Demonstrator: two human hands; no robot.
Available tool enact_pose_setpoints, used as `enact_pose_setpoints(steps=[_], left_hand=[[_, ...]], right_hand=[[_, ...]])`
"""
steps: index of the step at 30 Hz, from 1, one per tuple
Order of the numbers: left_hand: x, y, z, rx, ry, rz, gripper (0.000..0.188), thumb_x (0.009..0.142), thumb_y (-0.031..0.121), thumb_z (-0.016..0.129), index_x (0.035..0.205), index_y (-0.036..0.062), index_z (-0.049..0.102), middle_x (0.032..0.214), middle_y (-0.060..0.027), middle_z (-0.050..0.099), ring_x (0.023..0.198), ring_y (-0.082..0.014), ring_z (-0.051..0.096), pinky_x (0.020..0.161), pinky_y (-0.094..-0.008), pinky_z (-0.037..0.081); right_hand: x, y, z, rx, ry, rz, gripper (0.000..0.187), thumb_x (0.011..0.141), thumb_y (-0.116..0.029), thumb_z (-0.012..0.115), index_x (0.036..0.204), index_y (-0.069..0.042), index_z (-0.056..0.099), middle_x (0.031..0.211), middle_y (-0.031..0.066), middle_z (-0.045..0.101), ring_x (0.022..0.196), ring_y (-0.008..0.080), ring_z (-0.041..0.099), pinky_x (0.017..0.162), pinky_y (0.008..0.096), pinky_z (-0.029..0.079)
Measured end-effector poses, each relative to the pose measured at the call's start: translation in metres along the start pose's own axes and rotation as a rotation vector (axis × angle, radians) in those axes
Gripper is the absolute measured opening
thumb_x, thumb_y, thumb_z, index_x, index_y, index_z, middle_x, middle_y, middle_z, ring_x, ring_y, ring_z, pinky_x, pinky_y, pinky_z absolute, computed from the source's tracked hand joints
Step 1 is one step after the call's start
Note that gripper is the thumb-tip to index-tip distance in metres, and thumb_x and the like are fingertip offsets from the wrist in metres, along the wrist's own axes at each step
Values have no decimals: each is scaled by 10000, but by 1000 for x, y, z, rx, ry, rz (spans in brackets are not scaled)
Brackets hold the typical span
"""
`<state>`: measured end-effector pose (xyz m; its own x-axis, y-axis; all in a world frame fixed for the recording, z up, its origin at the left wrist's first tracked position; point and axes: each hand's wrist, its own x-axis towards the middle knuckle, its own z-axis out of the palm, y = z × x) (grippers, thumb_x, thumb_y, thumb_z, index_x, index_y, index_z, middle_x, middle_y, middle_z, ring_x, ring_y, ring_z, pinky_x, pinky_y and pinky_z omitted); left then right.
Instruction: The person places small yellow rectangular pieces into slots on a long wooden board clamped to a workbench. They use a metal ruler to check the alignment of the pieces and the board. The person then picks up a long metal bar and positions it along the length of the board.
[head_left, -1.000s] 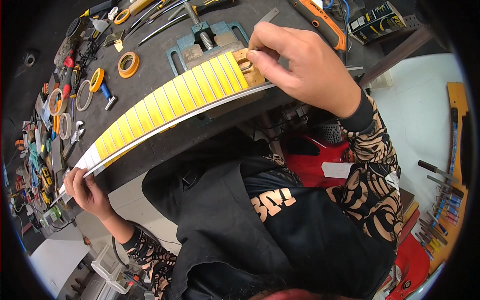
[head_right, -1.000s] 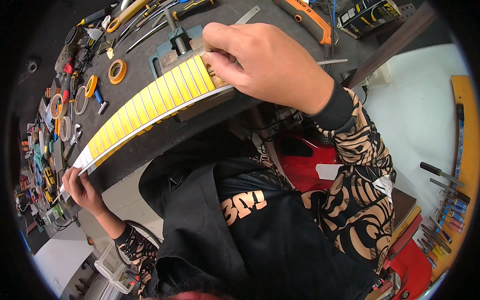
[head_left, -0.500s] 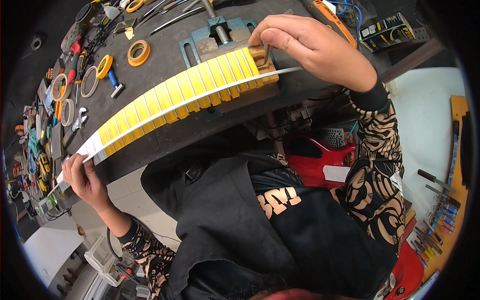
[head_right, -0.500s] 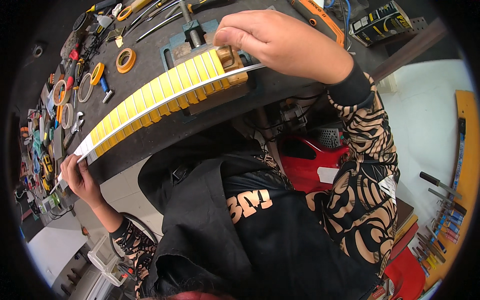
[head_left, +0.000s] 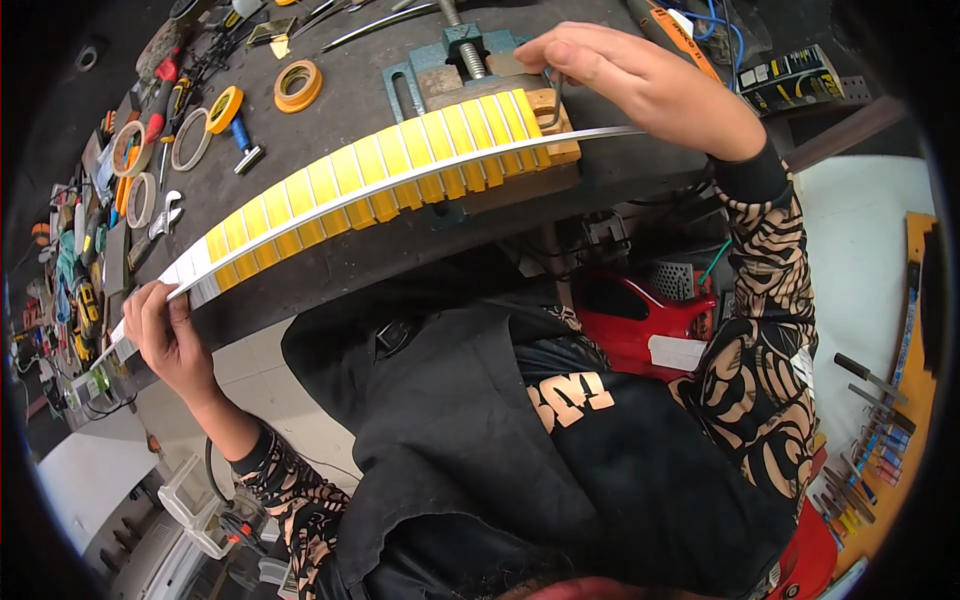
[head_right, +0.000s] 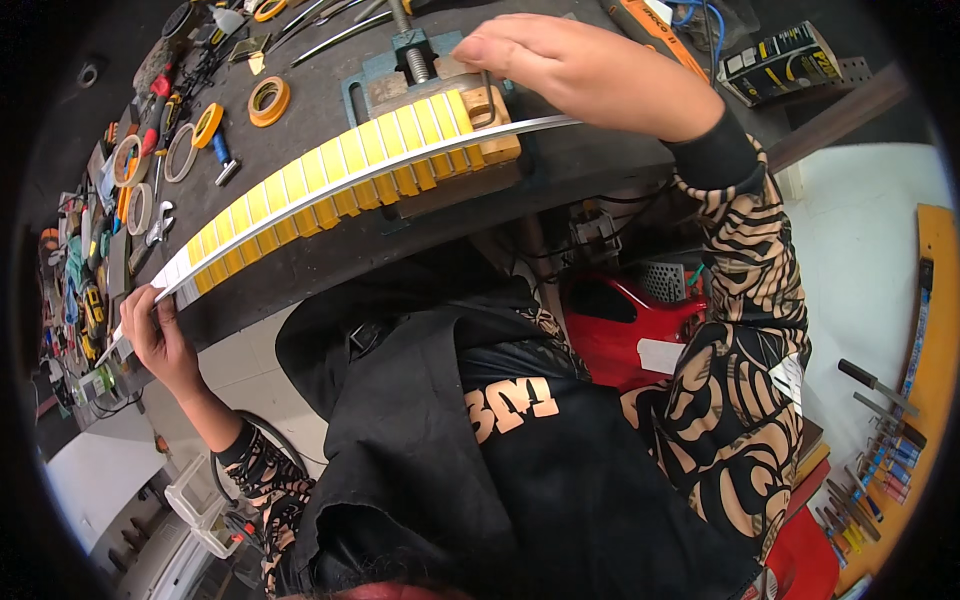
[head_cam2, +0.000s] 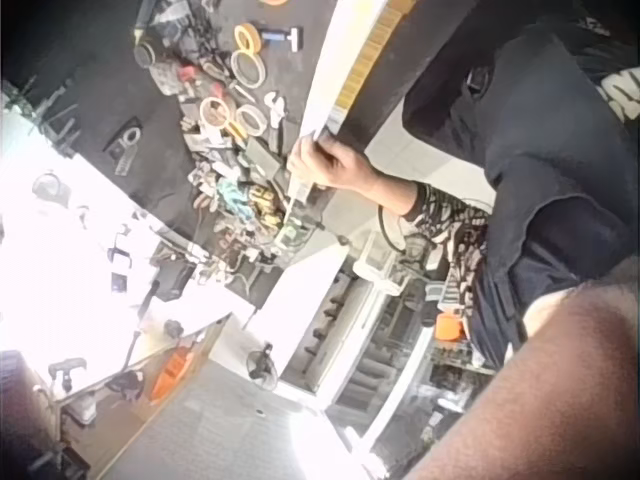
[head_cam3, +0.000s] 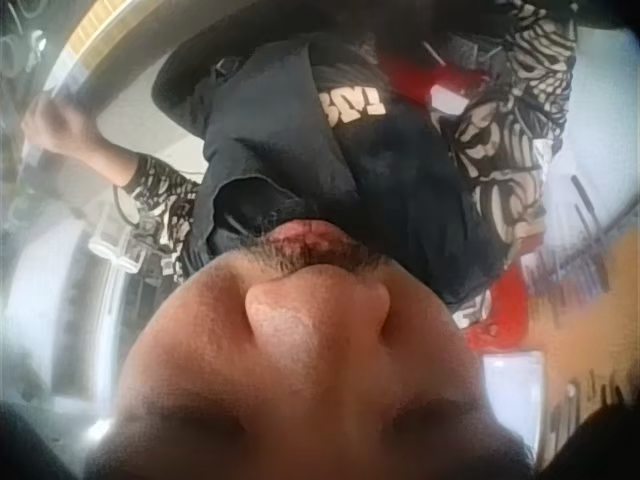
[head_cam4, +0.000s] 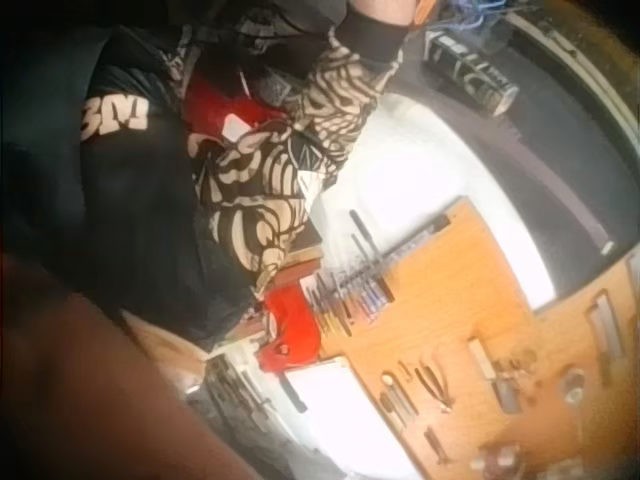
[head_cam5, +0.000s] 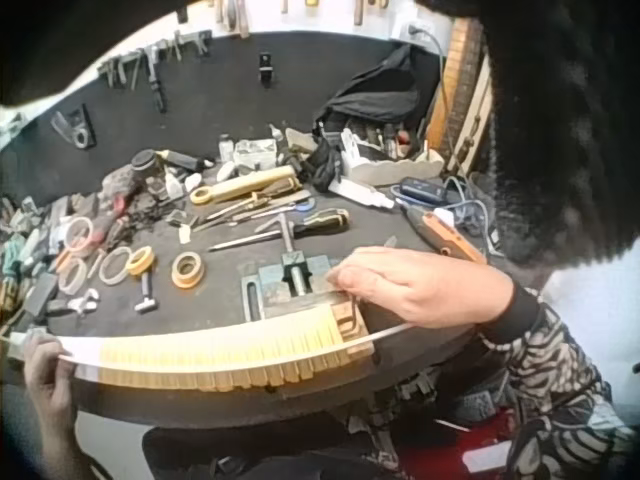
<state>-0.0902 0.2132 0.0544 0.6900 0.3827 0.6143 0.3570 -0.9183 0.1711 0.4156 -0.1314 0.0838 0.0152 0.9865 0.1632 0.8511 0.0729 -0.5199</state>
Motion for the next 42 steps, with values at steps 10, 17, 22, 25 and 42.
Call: enact_pose_setpoints(steps=[10, 17, 22, 25, 42], left_hand=[[13, 7, -7, -17, -39, -26, 104, 1052, 22, 783, 1149, 11, 746, 1111, -105, 760, 1087, -311, 687, 1049, -410, 465], [16, 8, -13, 12, -39, -52, 118, 1022, 52, 817, 1123, 15, 770, 1097, -100, 767, 1078, -302, 706, 1064, -405, 471], [21, 7, -17, 3, -50, -25, 136, 1007, 97, 835, 1119, 38, 785, 1056, -66, 764, 1033, -278, 692, 1009, -408, 444], [23, 6, -19, 0, -32, 3, 135, 1003, 106, 831, 1118, 46, 795, 1048, -66, 769, 1020, -288, 698, 1001, -421, 444], [13, 3, -19, 7, 0, -8, 120, 998, 158, 876, 1097, 111, 827, 1060, -8, 767, 1064, -253, 688, 1080, -421, 413]], right_hand=[[6, -82, -22, -178, 187, 41, 273, 1190, -256, 689, 1251, 5, 740, 1328, 135, 725, 1309, 318, 681, 1161, 425, 526], [25, -102, 24, -519, 264, -125, 234, 966, -156, 900, 1178, -110, 813, 1265, 53, 777, 1326, 301, 677, 1159, 518, 440], [30, -108, 32, -540, 260, -108, 202, 969, -111, 884, 1157, -106, 811, 1128, 35, 796, 1280, 303, 706, 1260, 527, 381], [30, -110, 34, -536, 266, -109, 211, 968, -78, 874, 1163, -86, 797, 1117, 52, 792, 1262, 306, 717, 1298, 534, 375], [21, -93, 48, -555, 218, -107, 150, 1077, -13, 753, 1218, -26, 706, 1171, 141, 737, 1290, 383, 680, 1326, 584, 385]])
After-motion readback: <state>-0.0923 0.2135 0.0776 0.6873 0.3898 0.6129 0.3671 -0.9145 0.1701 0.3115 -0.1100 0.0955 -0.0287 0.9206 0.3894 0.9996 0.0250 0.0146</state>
